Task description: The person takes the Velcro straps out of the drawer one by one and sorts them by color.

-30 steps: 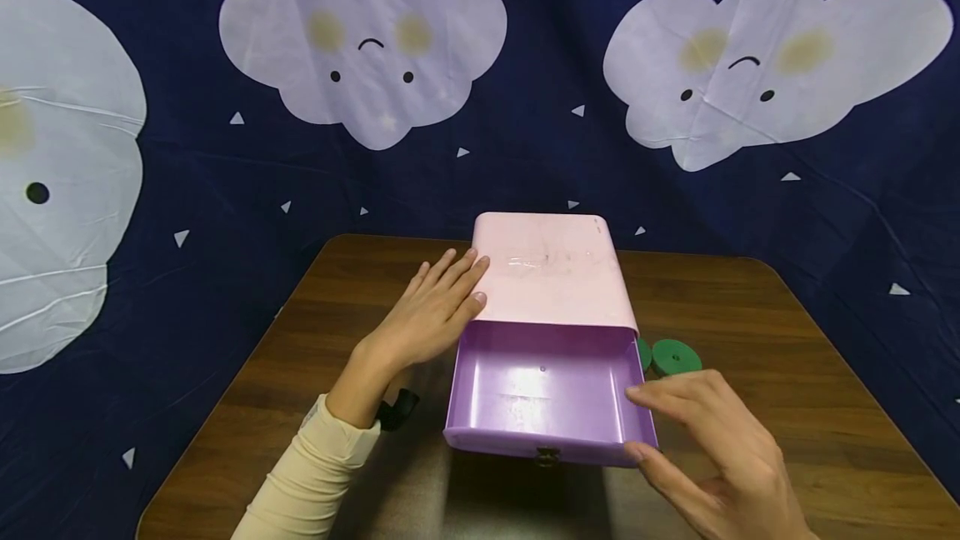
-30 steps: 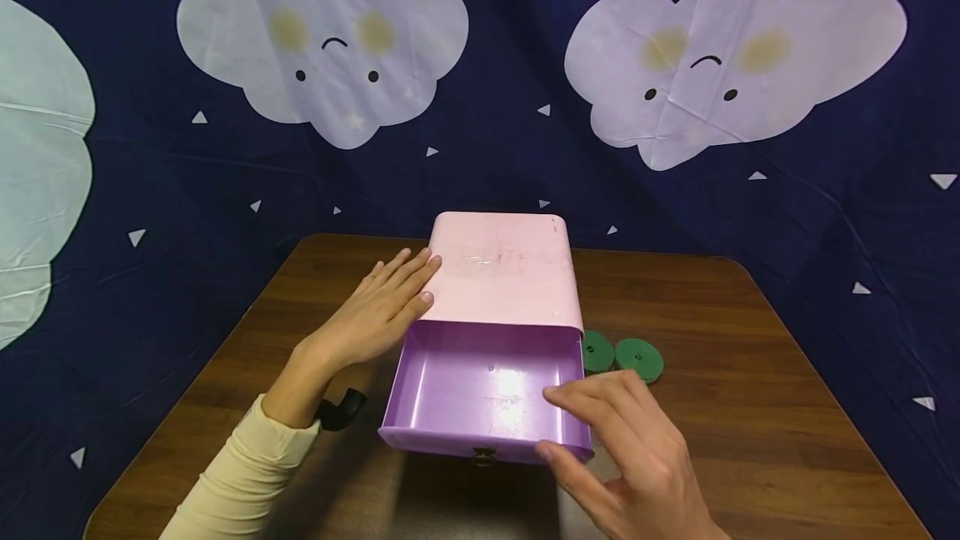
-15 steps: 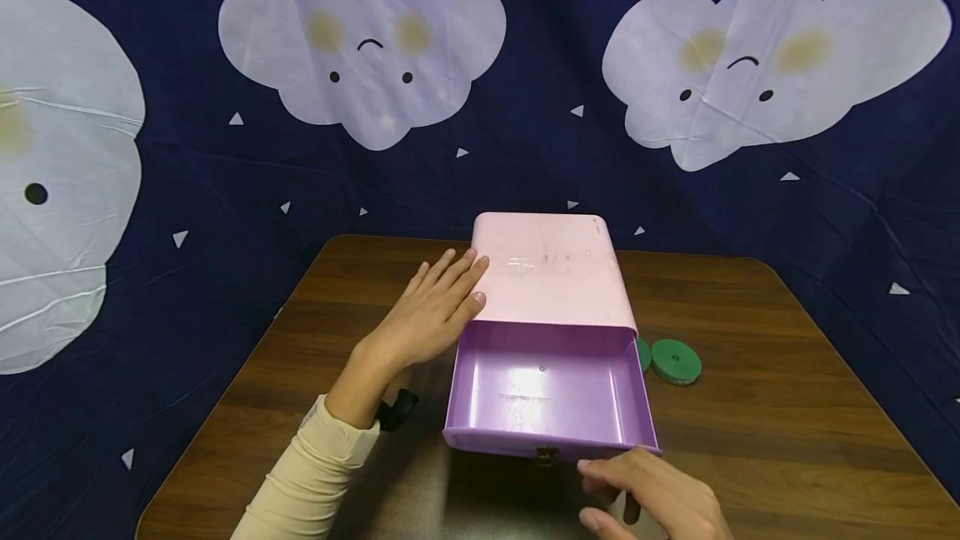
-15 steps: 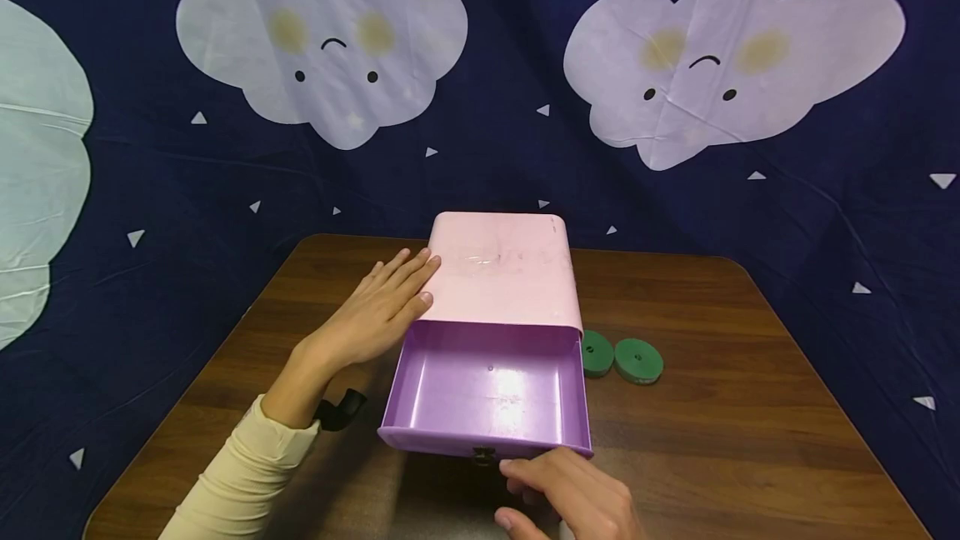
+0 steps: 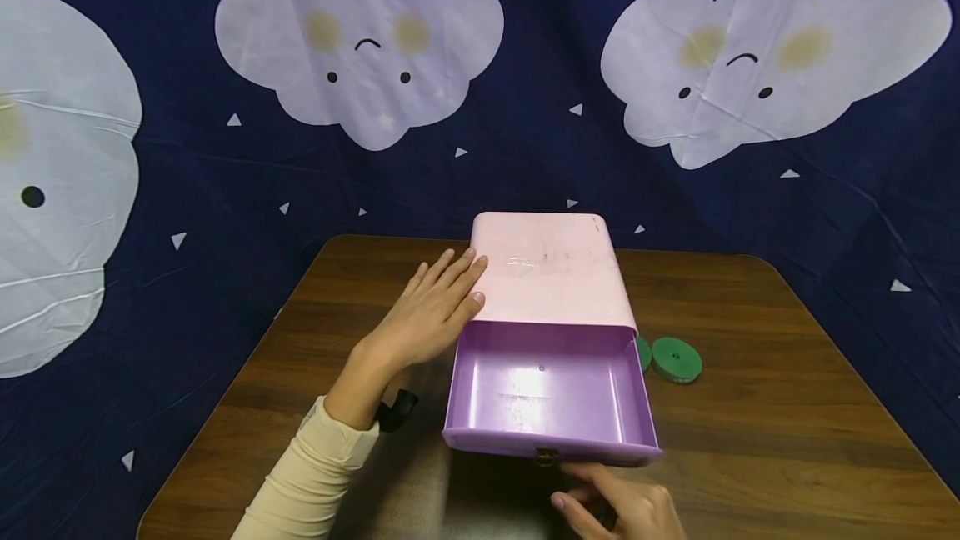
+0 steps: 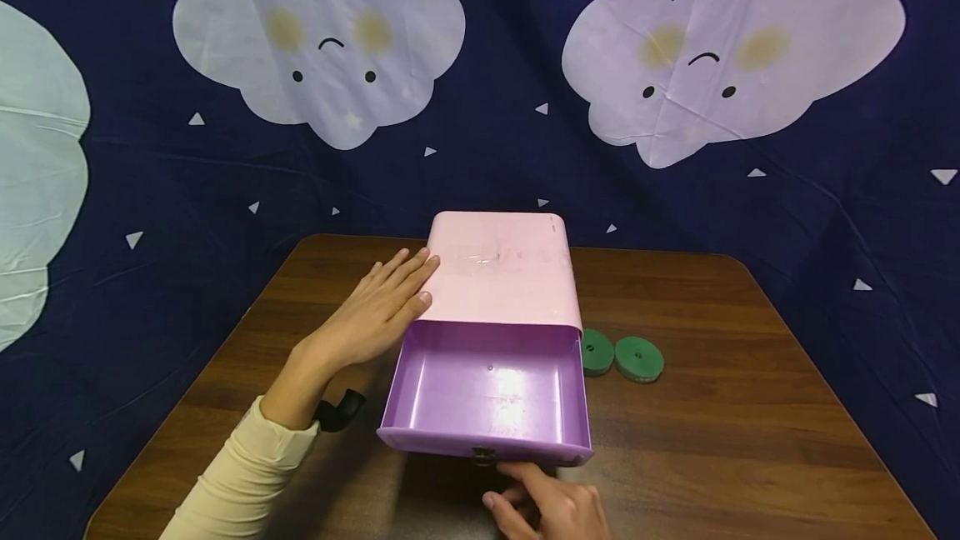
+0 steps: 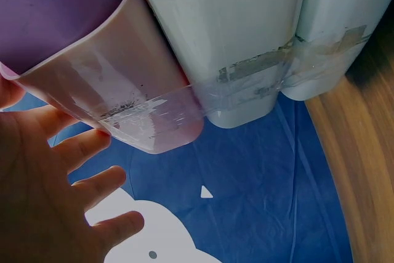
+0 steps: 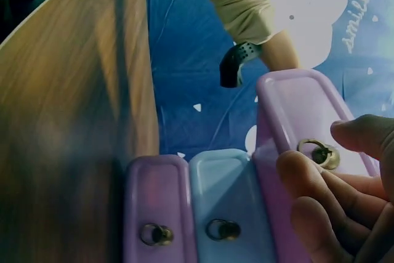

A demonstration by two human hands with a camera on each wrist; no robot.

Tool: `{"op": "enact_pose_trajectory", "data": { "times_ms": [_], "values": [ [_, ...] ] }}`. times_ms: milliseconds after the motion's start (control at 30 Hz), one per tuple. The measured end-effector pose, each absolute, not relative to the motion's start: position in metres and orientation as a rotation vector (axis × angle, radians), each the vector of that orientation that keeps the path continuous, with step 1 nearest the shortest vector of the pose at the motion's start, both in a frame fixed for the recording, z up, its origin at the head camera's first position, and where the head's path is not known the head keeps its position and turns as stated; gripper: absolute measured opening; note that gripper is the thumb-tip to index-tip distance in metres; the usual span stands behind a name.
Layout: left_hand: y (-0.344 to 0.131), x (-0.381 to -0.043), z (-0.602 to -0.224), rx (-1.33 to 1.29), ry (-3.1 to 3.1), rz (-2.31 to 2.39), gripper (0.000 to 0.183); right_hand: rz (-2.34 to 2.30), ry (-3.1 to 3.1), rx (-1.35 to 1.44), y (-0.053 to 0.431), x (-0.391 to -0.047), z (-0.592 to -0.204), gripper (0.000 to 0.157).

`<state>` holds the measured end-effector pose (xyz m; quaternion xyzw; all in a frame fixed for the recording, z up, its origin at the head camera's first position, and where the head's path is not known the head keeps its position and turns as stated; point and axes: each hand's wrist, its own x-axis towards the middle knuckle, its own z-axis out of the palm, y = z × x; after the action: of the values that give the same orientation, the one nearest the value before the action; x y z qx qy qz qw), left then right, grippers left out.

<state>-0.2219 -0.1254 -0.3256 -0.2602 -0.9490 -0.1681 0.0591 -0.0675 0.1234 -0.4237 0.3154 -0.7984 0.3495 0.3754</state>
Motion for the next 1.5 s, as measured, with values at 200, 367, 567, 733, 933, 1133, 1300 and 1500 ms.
{"op": "enact_pose_trajectory", "data": {
  "times_ms": [200, 367, 567, 733, 933, 1133, 1300, 1500],
  "values": [
    [-0.126, -0.222, -0.326, -0.79, -2.86, -0.51, 0.054, 0.992, -2.076, 0.678, 0.115, -0.066, -0.433, 0.019],
    [-0.126, -0.221, -0.326, -0.783, -2.864, -0.508, 0.054, 1.251, -2.156, 0.584, 0.105, -0.06, -0.43, 0.025],
    [-0.125, -0.223, -0.327, -0.791, -2.863, -0.506, 0.054, 1.695, -2.341, 0.144, 0.091, -0.05, -0.416, 0.013],
    [-0.125, -0.223, -0.327, -0.792, -2.856, -0.505, 0.054, 1.993, -2.445, -0.124, 0.091, -0.052, -0.41, 0.021],
    [-0.125, -0.223, -0.327, -0.791, -2.857, -0.502, 0.054, 2.229, -2.357, -0.097, 0.09, -0.056, -0.412, 0.031],
    [-0.125, -0.222, -0.327, -0.793, -2.854, -0.495, 0.054, 2.232, -2.317, 0.004, 0.089, -0.058, -0.41, 0.021],
    [-0.125, -0.223, -0.327, -0.792, -2.857, -0.492, 0.054, 2.221, -2.3, 0.09, 0.091, -0.061, -0.409, 0.022],
    [-0.125, -0.223, -0.327, -0.794, -2.853, -0.497, 0.054, 2.166, -2.308, 0.015, 0.092, -0.07, -0.402, 0.024]
  ]
}}
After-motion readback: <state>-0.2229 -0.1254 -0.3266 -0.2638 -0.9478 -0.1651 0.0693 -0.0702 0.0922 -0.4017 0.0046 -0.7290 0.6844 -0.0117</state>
